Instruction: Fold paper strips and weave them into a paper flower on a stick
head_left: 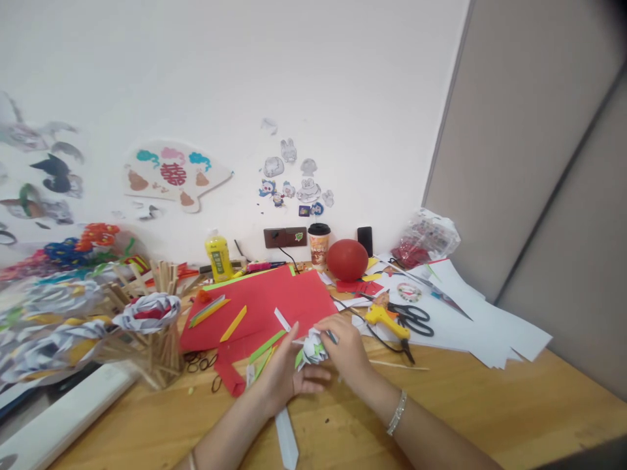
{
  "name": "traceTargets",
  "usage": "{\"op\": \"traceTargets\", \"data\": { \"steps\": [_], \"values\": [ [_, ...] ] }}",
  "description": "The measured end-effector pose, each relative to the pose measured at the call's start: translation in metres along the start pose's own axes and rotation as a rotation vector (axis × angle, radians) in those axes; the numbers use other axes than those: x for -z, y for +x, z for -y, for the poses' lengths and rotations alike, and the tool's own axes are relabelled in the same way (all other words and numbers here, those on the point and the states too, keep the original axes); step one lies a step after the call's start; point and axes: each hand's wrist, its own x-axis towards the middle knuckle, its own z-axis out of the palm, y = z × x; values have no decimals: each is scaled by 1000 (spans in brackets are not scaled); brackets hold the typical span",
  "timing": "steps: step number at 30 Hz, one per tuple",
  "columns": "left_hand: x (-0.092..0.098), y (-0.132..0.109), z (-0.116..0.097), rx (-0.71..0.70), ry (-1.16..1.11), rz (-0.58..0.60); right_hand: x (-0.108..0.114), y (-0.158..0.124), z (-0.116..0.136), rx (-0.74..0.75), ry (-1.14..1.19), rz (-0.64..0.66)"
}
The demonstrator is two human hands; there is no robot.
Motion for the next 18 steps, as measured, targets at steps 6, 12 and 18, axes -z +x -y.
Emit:
{"op": "traceTargets", "data": {
  "steps": [6, 12, 18],
  "values": [
    [6, -1, -6, -43, 116, 22, -4, -1, -1, -105, 34, 54],
    [13, 2, -4, -310, 405, -189, -1, 4, -5, -401, 207, -13],
    [9, 5, -2, -155, 431, -108, -7, -1, 1, -317, 146, 45]
  ]
}}
